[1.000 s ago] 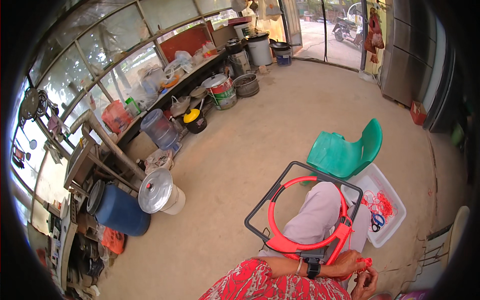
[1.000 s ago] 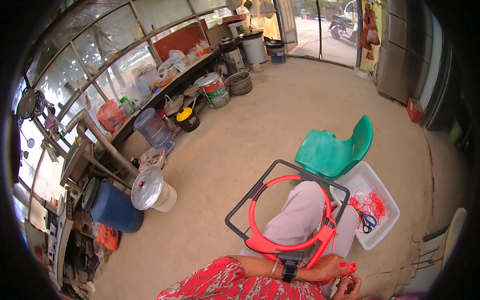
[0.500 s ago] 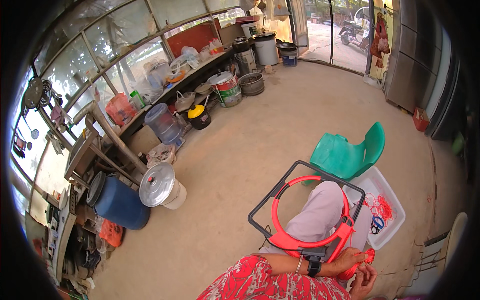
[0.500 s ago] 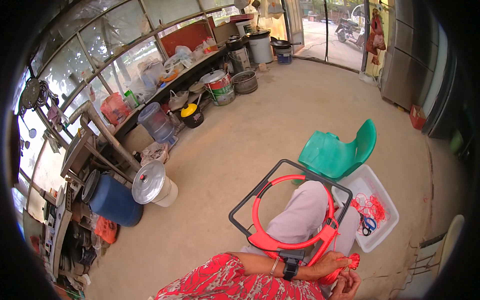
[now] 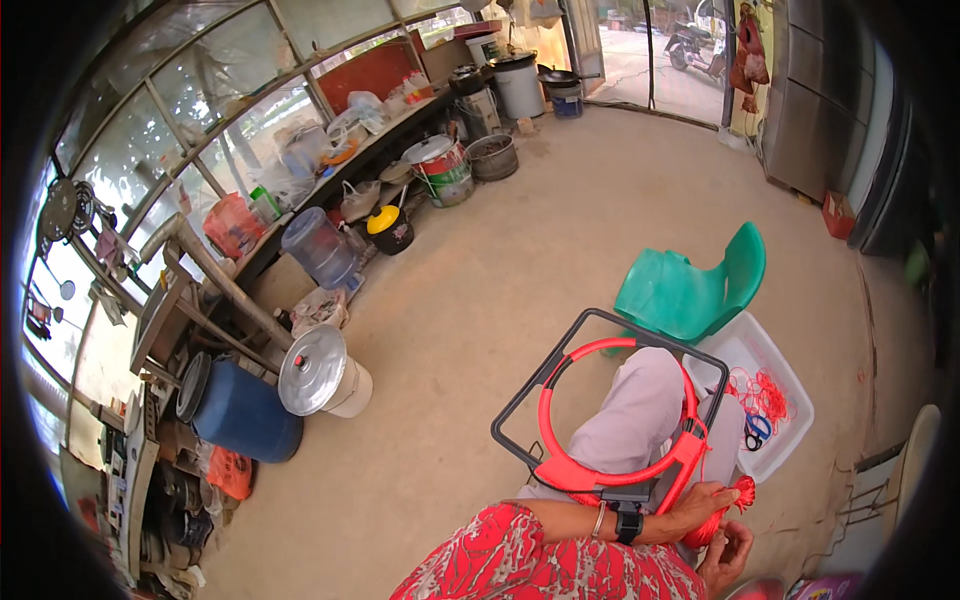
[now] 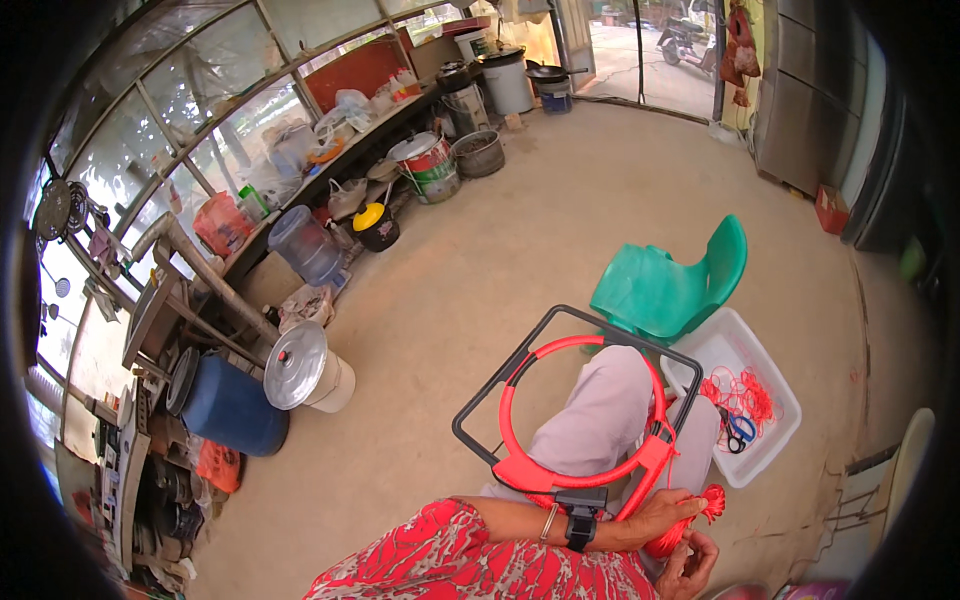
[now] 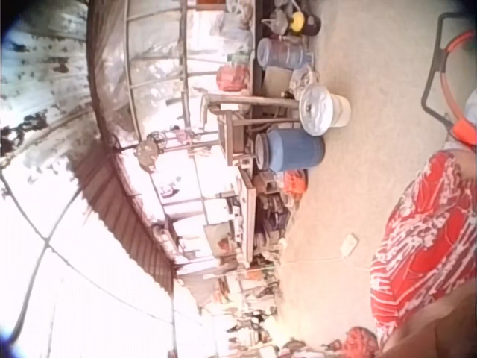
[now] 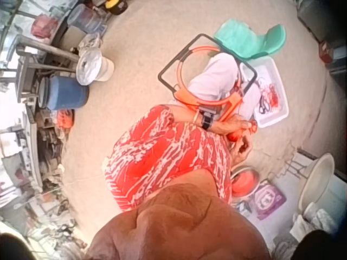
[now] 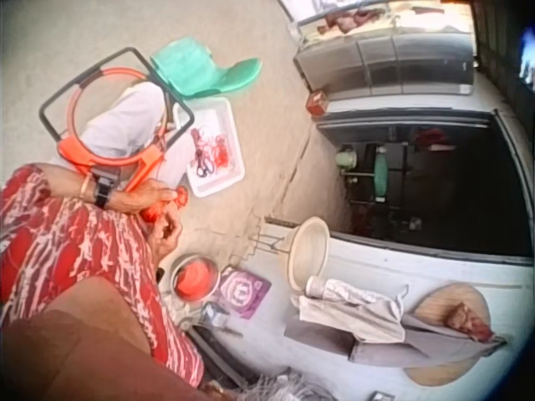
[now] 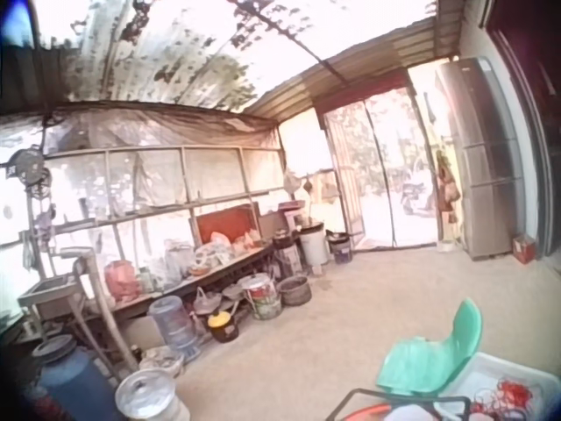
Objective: Wrapping a circular frame with red plastic twine.
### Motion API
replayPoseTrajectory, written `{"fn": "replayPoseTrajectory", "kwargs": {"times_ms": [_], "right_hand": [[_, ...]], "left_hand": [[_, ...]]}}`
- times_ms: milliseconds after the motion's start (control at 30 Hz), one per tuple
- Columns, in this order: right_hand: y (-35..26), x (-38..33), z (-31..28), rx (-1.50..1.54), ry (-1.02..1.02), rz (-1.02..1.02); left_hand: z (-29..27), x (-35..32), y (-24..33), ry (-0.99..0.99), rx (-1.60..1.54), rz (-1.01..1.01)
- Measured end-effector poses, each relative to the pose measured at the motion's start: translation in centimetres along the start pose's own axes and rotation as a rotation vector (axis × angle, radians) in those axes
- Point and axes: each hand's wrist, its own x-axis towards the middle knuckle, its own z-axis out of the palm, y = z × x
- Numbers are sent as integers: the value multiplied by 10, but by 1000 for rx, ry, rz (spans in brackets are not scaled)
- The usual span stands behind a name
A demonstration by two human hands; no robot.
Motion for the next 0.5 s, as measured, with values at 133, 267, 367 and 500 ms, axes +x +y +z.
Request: {"fn": "replayPoseTrajectory", "kwargs": {"times_ms": [133,267,367,500], "right_hand": [[6,-3,-2,14,-20,76],[9,0,-14,-32,11,114],[10,4,-8,81,192,-61],[-1,11,0,151,184,49]], "left_hand": [[-1,6,-13,-116,63,21],[4,7,-24,-242,-15,36],[4,-3,-7,-318,-202,-139],[-9,7,-10,-393,-252,-97]]}}
